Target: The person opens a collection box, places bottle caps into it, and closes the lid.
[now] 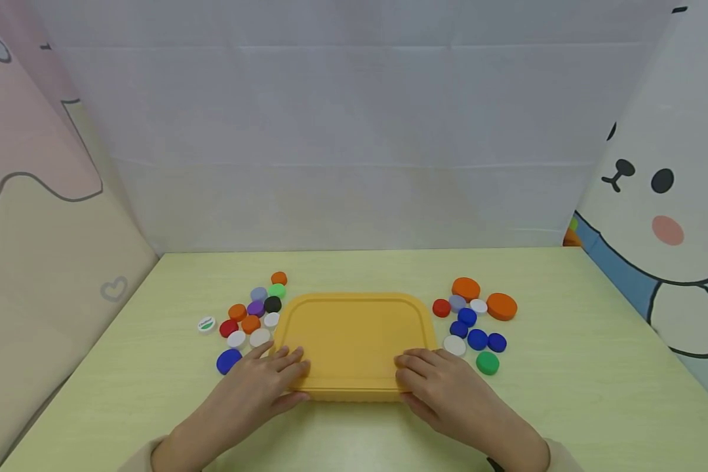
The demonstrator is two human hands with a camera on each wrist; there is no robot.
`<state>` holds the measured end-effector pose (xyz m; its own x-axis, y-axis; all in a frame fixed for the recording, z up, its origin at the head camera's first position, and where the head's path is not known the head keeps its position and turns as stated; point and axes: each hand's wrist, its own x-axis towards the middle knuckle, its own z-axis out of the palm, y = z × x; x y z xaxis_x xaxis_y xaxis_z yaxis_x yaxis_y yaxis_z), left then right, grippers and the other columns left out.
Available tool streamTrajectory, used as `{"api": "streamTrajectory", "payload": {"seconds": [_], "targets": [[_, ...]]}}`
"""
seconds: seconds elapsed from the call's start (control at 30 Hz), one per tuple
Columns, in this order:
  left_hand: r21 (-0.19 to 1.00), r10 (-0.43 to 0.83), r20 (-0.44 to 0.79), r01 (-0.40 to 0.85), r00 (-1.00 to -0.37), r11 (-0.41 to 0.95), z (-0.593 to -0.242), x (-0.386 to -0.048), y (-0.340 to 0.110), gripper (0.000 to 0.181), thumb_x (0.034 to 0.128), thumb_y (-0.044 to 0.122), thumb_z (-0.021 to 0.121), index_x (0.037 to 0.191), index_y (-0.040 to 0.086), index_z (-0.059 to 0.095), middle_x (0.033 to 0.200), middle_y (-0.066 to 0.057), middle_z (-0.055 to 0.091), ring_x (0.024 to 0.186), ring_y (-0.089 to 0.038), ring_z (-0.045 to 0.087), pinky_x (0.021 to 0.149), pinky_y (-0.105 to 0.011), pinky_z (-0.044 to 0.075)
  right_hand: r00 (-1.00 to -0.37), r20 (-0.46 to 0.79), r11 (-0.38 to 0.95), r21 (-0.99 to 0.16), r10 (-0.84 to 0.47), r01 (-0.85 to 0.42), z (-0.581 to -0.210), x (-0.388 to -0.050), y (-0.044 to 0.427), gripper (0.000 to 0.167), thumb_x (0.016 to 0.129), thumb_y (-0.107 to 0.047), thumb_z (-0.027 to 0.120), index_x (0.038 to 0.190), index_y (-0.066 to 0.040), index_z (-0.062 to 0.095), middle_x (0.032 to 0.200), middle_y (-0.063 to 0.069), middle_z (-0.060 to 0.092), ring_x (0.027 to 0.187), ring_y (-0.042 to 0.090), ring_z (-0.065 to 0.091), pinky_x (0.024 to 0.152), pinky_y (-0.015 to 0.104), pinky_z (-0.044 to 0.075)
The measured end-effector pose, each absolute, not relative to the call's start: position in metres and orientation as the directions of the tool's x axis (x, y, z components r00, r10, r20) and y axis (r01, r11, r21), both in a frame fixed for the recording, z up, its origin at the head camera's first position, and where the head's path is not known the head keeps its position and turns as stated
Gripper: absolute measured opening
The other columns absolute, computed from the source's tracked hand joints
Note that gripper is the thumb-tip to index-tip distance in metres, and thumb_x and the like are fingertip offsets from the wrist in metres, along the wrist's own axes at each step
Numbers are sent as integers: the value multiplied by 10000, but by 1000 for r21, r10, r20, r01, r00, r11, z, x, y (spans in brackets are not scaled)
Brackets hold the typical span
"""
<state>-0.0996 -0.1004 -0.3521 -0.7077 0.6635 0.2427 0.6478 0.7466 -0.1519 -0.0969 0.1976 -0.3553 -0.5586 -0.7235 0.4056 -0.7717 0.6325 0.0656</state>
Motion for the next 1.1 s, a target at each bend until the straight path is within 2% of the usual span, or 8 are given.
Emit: {"api": "streamTrajectory", "payload": {"seconds": [0.33,0.47,0.7,0.87,0.93,1.1], "targets": [[-111,661,256,658,-706,745,-345,-100,-103,363,825,475,576,1018,175,644,1091,-21,674,987,-211,650,911,-429,463,-573,423,645,35,-702,-764,-349,-97,200,168,788,-302,694,916,-211,636,1072,-47,659,958,143,626,758,351,534],[-84,663,253,667,-704,740,-343,-100,-105,358,846,459,563,1041,171,646,1107,-28,669,1005,-212,643,890,-406,482,-553,459,636,33,-695,-771,-349,-97,201,179,779,-299,701,916,-204,636,1062,-48,661,948,137,627,753,356,534],[-125,685,315,687,-657,716,-342,-102,-106,341,853,439,571,1043,173,669,1083,-15,679,983,-188,653,851,-347,506,-515,516,613,25,-685,-790,-351,-100,203,211,883,-378,564,946,-194,646,1058,-54,658,936,126,624,763,375,533],[-134,685,341,688,-644,713,-340,-103,-108,336,854,437,574,1046,182,678,1066,-5,685,972,-176,658,860,-342,503,-497,542,609,35,-678,-793,-351,-104,208,229,856,-390,600,949,-190,659,1040,-50,661,919,129,629,740,348,537],[-135,684,352,689,-638,712,-339,-103,-108,330,850,436,580,1041,186,681,1055,1,689,960,-169,661,854,-339,506,-476,558,600,48,-679,-799,-351,-106,210,256,886,-399,548,951,-179,661,1033,-40,664,908,136,634,723,339,537],[-164,689,424,699,-587,696,-338,-105,-110,311,824,425,623,1008,184,692,1015,8,701,919,-156,673,831,-327,514,-425,601,591,99,-677,-801,-351,-110,213,440,974,-367,301,957,-127,670,1004,-9,678,866,153,650,688,330,534]]}}
